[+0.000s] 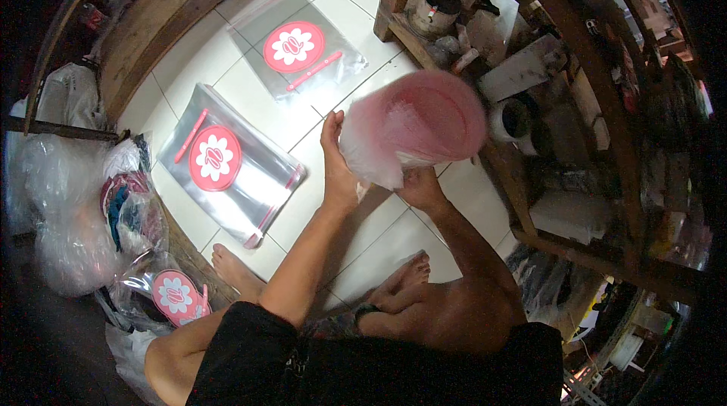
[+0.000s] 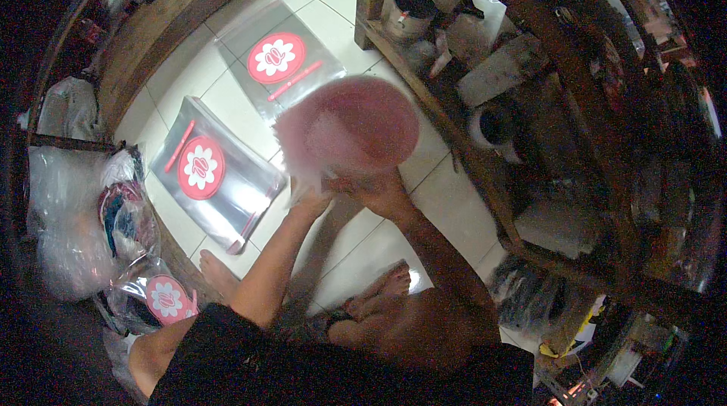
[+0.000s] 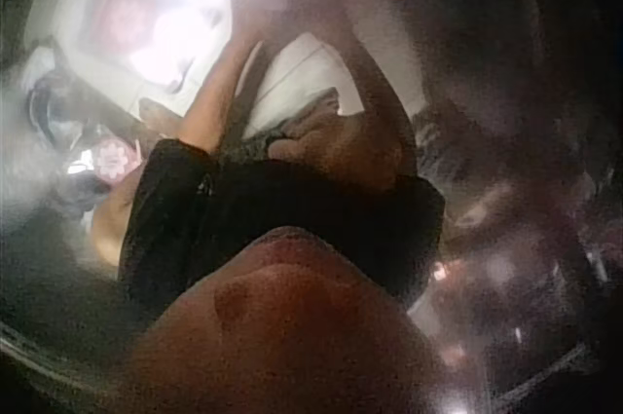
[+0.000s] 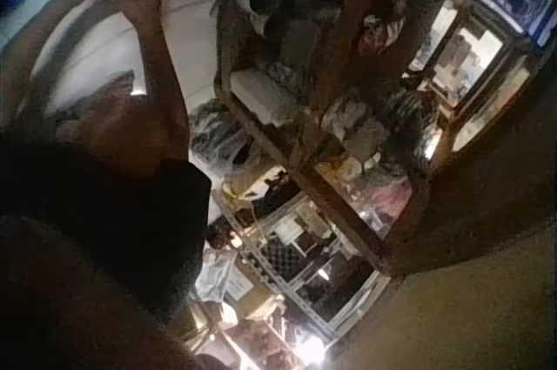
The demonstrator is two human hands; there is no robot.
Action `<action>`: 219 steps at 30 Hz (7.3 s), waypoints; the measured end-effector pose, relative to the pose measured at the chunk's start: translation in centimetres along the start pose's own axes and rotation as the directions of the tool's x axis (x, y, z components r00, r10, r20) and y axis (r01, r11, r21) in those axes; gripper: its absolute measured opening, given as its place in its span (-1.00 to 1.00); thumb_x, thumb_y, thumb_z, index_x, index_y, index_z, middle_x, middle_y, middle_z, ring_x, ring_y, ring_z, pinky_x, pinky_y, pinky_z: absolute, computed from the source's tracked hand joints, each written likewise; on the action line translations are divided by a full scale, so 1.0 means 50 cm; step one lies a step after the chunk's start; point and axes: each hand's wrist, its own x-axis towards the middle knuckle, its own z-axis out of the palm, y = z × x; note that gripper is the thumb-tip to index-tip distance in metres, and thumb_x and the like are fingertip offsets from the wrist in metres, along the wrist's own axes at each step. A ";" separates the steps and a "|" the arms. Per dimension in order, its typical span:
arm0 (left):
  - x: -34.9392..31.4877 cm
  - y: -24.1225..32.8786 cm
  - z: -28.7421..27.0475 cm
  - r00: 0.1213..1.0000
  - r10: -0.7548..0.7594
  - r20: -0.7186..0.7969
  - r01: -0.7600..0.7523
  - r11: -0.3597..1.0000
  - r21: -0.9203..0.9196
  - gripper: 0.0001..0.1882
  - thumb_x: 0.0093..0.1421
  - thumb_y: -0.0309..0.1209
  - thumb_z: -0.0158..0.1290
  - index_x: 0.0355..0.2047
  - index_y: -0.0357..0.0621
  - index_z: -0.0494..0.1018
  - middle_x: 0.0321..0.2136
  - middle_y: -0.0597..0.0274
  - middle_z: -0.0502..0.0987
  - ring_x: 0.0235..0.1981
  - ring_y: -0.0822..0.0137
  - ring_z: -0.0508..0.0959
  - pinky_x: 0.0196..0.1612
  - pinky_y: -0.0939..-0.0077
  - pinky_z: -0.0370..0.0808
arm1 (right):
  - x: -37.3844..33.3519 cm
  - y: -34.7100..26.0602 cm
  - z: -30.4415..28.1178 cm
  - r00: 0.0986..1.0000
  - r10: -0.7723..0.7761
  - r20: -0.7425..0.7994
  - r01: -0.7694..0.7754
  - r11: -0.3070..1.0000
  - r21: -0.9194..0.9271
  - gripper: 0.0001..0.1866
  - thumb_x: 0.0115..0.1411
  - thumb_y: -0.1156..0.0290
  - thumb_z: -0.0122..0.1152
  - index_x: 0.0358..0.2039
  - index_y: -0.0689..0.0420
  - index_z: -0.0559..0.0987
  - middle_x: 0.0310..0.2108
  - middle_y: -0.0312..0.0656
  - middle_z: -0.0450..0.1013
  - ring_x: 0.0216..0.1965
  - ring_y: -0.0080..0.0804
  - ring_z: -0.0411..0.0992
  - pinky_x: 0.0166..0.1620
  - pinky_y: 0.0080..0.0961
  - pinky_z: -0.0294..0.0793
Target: The person sits on the floor and repeatedly places pink plastic containers into clear zip-top bags, seals them, and stacks them on a nearby wooden shelf. The person handles the containers and bags by hand, arranging them in neat rows.
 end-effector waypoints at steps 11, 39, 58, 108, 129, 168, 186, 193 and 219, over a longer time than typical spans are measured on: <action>0.004 0.004 -0.007 0.994 -0.108 0.008 0.108 0.988 -0.111 0.46 -0.38 -0.27 0.56 0.36 -0.31 -0.25 0.27 -0.19 0.07 0.28 -0.01 0.23 0.32 0.24 0.19 | -0.020 -0.075 -0.090 0.972 -0.225 0.062 0.233 0.944 -0.235 0.04 -0.03 0.24 0.50 0.34 0.21 0.07 0.32 0.07 0.07 0.37 -0.13 0.02 0.39 -0.20 -0.03; -0.016 0.058 -0.026 0.981 0.177 -0.076 -0.179 0.984 -0.013 0.53 -0.38 -0.17 0.55 0.37 -0.24 -0.36 0.22 -0.18 0.08 0.24 -0.12 0.23 0.26 0.16 0.27 | 0.149 -0.501 0.019 0.907 -0.318 0.276 0.363 0.260 -0.895 -0.11 0.04 -0.11 0.29 0.22 0.26 0.30 -0.20 0.25 0.47 -0.18 0.18 0.51 -0.08 -0.02 0.47; -0.003 0.071 -0.014 0.974 0.222 -0.048 -0.211 0.964 0.164 0.49 -0.36 -0.20 0.50 0.34 -0.43 -0.36 0.12 -0.26 0.19 0.13 -0.19 0.28 0.20 0.07 0.28 | 0.167 -0.518 -0.007 0.950 -0.255 0.182 0.262 0.324 -0.909 -0.19 0.19 0.10 0.24 0.34 0.15 0.13 0.03 0.21 0.39 0.03 0.15 0.42 0.09 -0.06 0.38; 0.090 0.013 -0.103 0.968 -0.030 0.250 0.050 0.996 -0.074 -0.47 0.08 -0.50 0.25 0.07 -0.21 0.38 -0.11 0.11 0.55 -0.09 0.26 0.55 -0.01 0.41 0.46 | -0.113 0.071 0.082 0.687 -0.369 -0.626 0.116 0.906 -0.407 -0.83 0.18 0.52 0.24 -0.22 0.29 0.53 -0.23 -0.13 0.47 -0.12 -0.33 0.40 0.01 -0.38 0.35; -0.152 -0.090 0.069 0.497 -0.649 0.576 0.757 0.000 -0.653 -0.52 0.28 -0.20 0.03 0.08 -0.29 0.32 -0.08 0.07 0.50 -0.01 0.14 0.51 0.10 0.18 0.43 | 0.058 0.071 -0.276 0.849 0.526 0.055 -0.411 0.721 -0.558 -0.23 0.18 0.25 0.25 0.30 0.32 0.17 0.24 0.12 0.28 0.22 -0.19 0.30 0.22 -0.37 0.28; -0.064 0.267 -0.280 0.769 -0.632 0.093 0.506 0.513 -0.694 -0.66 0.38 -0.14 -0.11 -0.17 -0.16 0.45 0.00 0.07 0.50 -0.21 0.29 0.59 -0.10 0.33 0.51 | 0.036 0.201 -0.281 0.914 0.380 -0.141 -0.397 0.770 -0.500 -0.41 0.23 0.36 0.10 0.25 0.25 0.28 0.12 0.06 0.40 0.15 -0.21 0.36 0.23 -0.36 0.24; -0.093 0.019 0.024 0.668 -0.697 0.259 0.654 0.384 -0.652 -0.66 0.33 -0.23 -0.09 -0.01 -0.17 0.40 -0.13 0.18 0.49 -0.16 0.28 0.48 -0.13 0.38 0.44 | 0.071 0.230 -0.387 0.641 0.674 0.368 -0.754 0.643 0.135 -0.25 0.37 -0.24 -0.33 0.35 0.06 0.18 0.31 -0.12 0.22 0.24 -0.25 0.24 0.27 -0.24 0.18; -0.113 -0.015 0.083 0.582 -0.750 0.314 0.735 0.320 -0.597 -0.60 0.44 -0.21 -0.26 0.08 -0.27 0.28 -0.22 0.15 0.45 -0.30 0.35 0.51 -0.22 0.48 0.53 | 0.072 0.206 -0.374 0.741 0.619 0.261 -0.554 0.783 -0.283 -0.30 0.37 -0.17 -0.24 0.32 0.06 0.22 0.30 -0.16 0.23 0.23 -0.23 0.24 0.27 -0.26 0.15; -0.159 -0.011 0.081 0.726 -0.687 -0.039 0.678 0.705 0.208 -0.16 0.06 -0.34 0.25 0.21 -0.46 0.03 -0.04 -0.31 0.24 0.01 -0.17 0.30 0.11 0.09 0.29 | 0.063 0.213 -0.270 0.876 0.471 -0.108 -0.423 0.639 -0.642 -0.25 0.25 0.16 0.12 0.32 0.20 0.07 0.07 0.28 0.39 0.10 0.06 0.42 0.15 -0.20 0.37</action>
